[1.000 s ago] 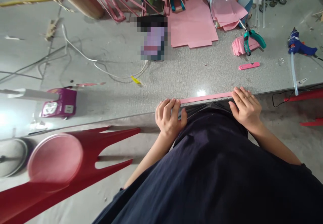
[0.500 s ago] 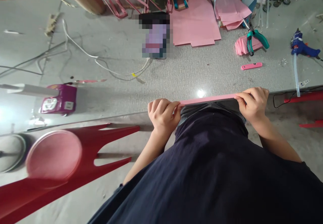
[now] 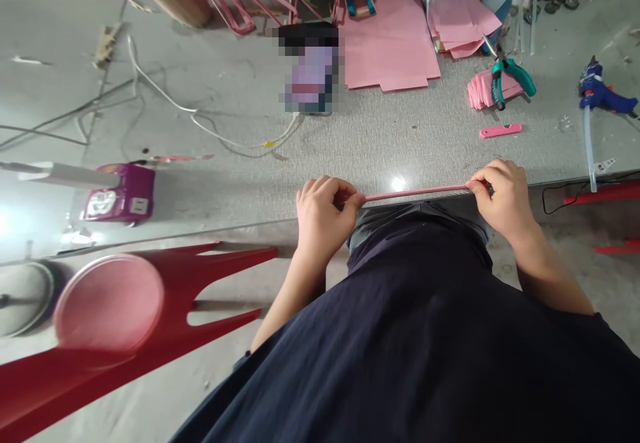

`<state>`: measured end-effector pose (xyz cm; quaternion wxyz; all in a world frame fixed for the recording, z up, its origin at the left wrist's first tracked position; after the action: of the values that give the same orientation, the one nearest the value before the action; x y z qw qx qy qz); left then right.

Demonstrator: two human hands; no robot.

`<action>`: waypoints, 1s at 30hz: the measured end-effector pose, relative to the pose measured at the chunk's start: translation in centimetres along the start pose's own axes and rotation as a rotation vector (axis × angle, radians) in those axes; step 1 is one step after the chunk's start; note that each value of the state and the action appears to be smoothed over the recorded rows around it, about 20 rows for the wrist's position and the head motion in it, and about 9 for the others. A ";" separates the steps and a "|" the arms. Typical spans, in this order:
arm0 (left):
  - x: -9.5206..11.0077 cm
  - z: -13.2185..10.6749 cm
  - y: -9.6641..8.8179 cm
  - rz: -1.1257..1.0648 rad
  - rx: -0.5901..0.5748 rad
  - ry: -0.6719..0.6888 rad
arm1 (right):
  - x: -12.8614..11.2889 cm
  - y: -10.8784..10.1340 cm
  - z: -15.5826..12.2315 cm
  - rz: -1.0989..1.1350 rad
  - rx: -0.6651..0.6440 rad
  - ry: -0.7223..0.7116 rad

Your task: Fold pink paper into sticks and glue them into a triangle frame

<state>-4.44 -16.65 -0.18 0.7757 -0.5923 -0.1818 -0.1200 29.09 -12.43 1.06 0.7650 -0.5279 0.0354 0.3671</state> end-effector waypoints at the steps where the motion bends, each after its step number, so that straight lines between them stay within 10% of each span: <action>1: 0.0 0.1 0.0 -0.005 -0.008 -0.024 | 0.0 0.0 0.1 -0.004 -0.014 0.019; 13: 0.3 0.3 0.5 0.061 -0.009 -0.044 | -2.5 0.2 0.2 -0.087 0.016 -0.090; 21: 3.2 -2.3 1.2 0.155 0.160 0.431 | -6.8 1.5 -1.1 -0.144 0.066 -0.402; 30: 8.4 -3.1 1.5 0.243 0.332 0.662 | -6.2 0.9 -1.0 -0.084 0.100 -0.406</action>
<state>4.20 -18.99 1.39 0.8863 -0.4052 0.1328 -0.1806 24.34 -16.41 2.62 0.7962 -0.4057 -0.1236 0.4315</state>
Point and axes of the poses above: each hand's wrist, its own z-axis towards the middle knuckle, its own y-axis out of the palm, x = y × z, the point moved 8 cm from there along z, towards the middle knuckle, and after that the axes turned 11 degrees about z, right-handed, at the moved point
